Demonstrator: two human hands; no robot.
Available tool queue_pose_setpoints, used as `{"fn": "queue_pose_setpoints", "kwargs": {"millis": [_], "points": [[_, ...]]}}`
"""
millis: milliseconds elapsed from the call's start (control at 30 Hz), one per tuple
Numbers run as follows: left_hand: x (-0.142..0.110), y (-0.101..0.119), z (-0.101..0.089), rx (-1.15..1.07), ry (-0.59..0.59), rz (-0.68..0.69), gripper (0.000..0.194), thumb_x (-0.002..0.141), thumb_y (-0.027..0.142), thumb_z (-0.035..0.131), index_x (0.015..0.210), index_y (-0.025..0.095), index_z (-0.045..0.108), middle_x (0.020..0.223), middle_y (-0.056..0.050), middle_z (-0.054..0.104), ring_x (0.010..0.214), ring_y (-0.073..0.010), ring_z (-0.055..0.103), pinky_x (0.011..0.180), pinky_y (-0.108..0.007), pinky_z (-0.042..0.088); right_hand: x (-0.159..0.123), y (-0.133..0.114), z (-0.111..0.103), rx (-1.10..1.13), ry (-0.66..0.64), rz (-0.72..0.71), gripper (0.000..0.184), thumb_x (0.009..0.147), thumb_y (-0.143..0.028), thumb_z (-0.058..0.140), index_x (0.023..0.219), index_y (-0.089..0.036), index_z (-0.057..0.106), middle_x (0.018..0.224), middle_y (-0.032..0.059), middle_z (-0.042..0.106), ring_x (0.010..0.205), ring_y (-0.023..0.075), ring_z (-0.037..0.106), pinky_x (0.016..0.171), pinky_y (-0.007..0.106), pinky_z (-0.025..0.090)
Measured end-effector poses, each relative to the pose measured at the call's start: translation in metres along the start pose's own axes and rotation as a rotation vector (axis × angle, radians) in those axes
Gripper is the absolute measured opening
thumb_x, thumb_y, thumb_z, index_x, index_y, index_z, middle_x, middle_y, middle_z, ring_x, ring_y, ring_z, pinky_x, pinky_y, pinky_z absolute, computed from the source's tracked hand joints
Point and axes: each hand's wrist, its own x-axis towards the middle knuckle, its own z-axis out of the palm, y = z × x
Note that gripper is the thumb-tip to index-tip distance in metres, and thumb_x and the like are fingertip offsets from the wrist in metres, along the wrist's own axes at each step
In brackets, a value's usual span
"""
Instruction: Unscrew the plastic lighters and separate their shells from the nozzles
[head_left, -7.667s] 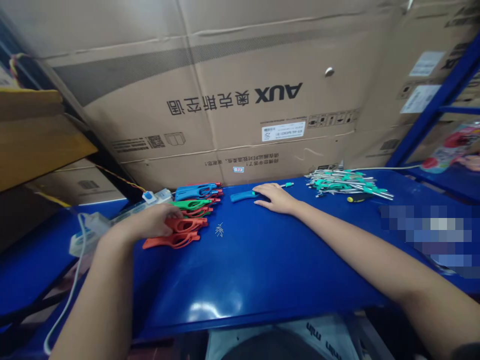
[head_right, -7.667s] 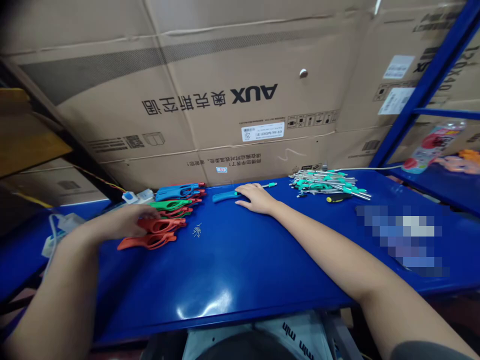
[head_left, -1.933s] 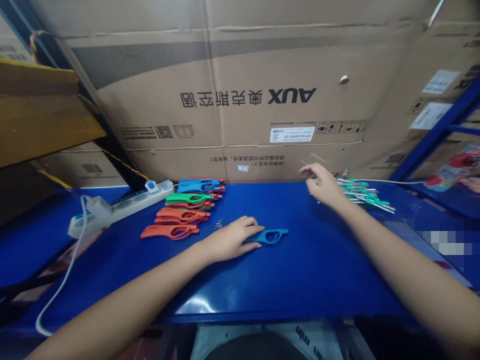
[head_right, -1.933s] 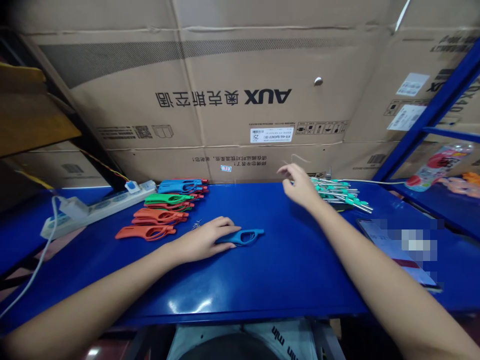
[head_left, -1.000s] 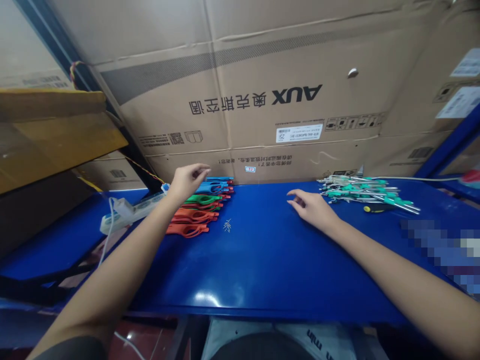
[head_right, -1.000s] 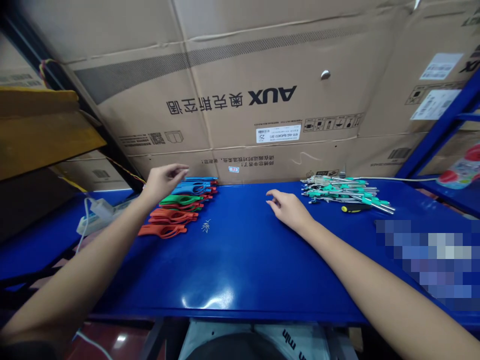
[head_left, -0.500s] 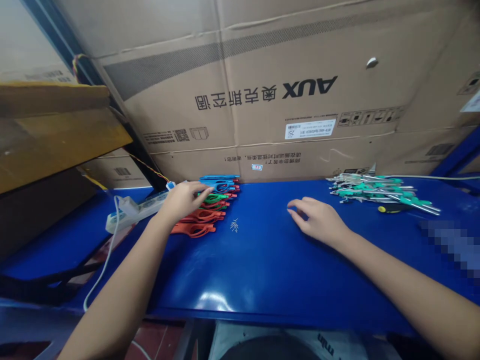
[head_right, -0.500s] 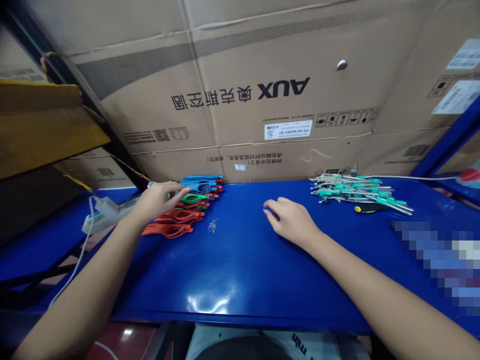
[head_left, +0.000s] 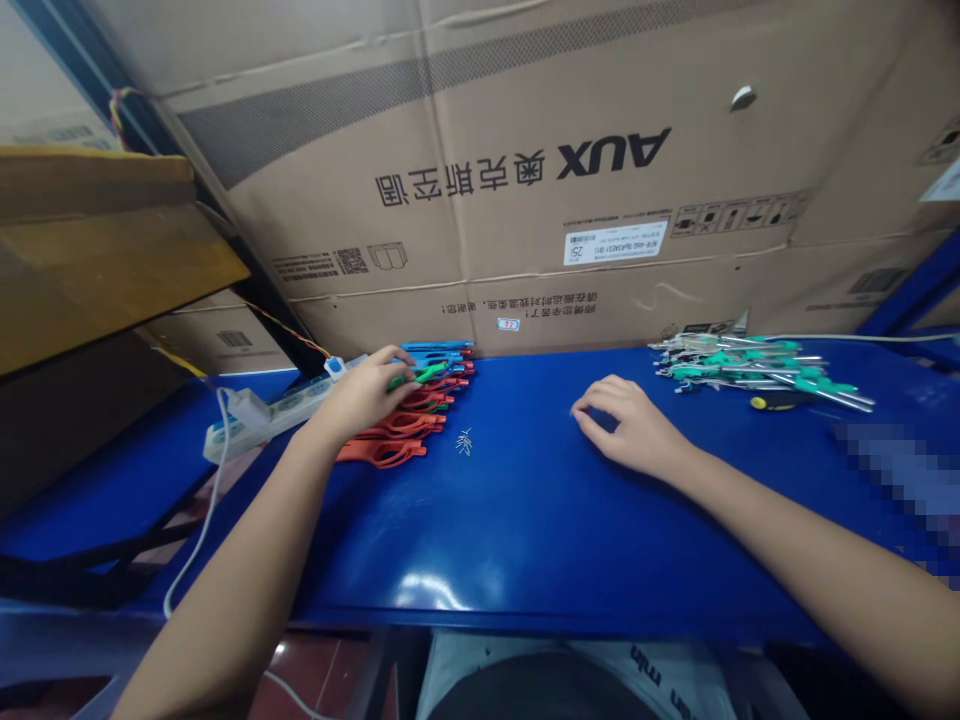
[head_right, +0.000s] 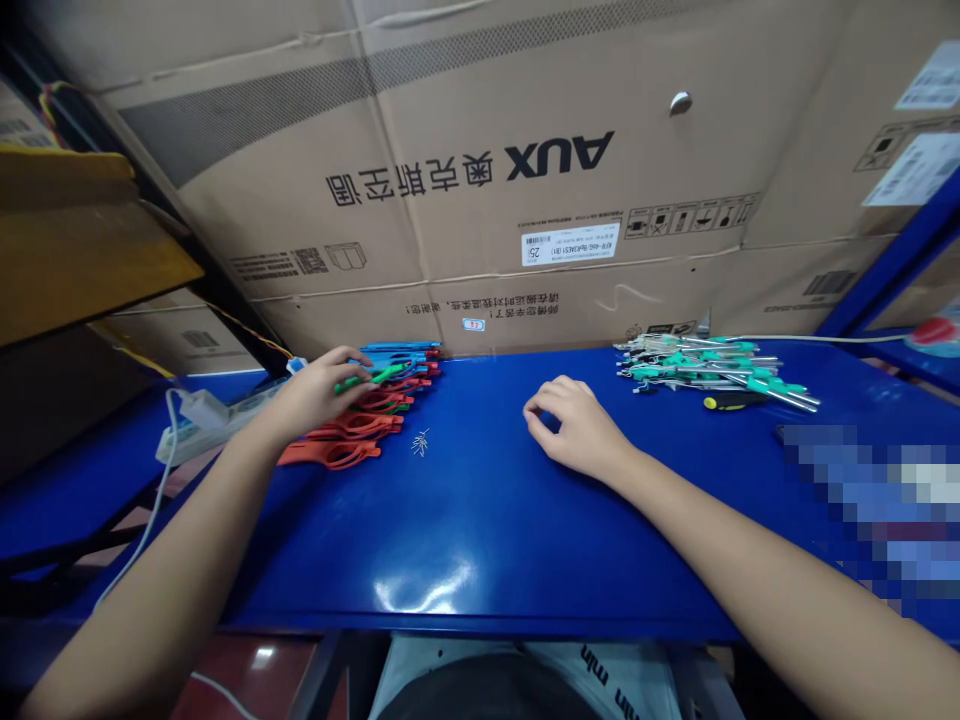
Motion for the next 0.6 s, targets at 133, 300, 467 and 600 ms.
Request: {"fn": "queue_pose_setpoints", "kwargs": {"millis": [133,300,467,600], "points": [[0.001,0.076,0.001,-0.08,0.123,0.178,0.019,0.097,0.033,0.058,0.088,0.019,0.068,0.115,-0.01,0.062,0.106,-0.0251,0.061,0.096,-0.043,0.049,0.003,-0.021,-0.011,0.145,0.033,-0.011,0.025,0.095,-0.027,0.057,0.12,-0.024,0.059,0.11,0.0092,0.067,0.101,0.025,0.06,0.094,0.046,0.045],[-0.02,0.17,0.042,-0.194,-0.069,0.299,0.017,0.096,0.033,0.063,0.087,0.02,0.068,0.111,-0.008,0.067,0.097,-0.0243,0.058,0.079,-0.039,0.048,0.001,-0.036,-0.024,0.495,-0.266,-0.107,0.019,0.089,-0.026,0.065,0.108,-0.023,0.061,0.105,0.0068,0.062,0.094,0.0195,0.058,0.086,0.035,0.05],[-0.031,0.184,0.076,-0.389,-0.092,0.307,0.016,0.096,0.038,0.064,0.097,0.022,0.069,0.108,-0.008,0.065,0.105,-0.0242,0.057,0.087,-0.038,0.045,-0.003,-0.027,-0.026,0.557,-0.685,-0.086,0.015,0.085,-0.029,0.074,0.094,-0.02,0.065,0.098,0.003,0.06,0.093,0.0164,0.058,0.084,0.031,0.047],[-0.022,0.168,0.076,-0.471,-0.143,0.251,0.034,0.091,0.039,0.07,0.12,0.024,0.062,0.118,-0.009,0.062,0.109,-0.0249,0.059,0.094,-0.04,0.047,-0.001,-0.017,-0.03,0.52,-0.721,-0.039,0.018,0.089,-0.036,0.071,0.085,-0.019,0.067,0.095,0.0024,0.059,0.089,0.015,0.058,0.082,0.029,0.046]]}}
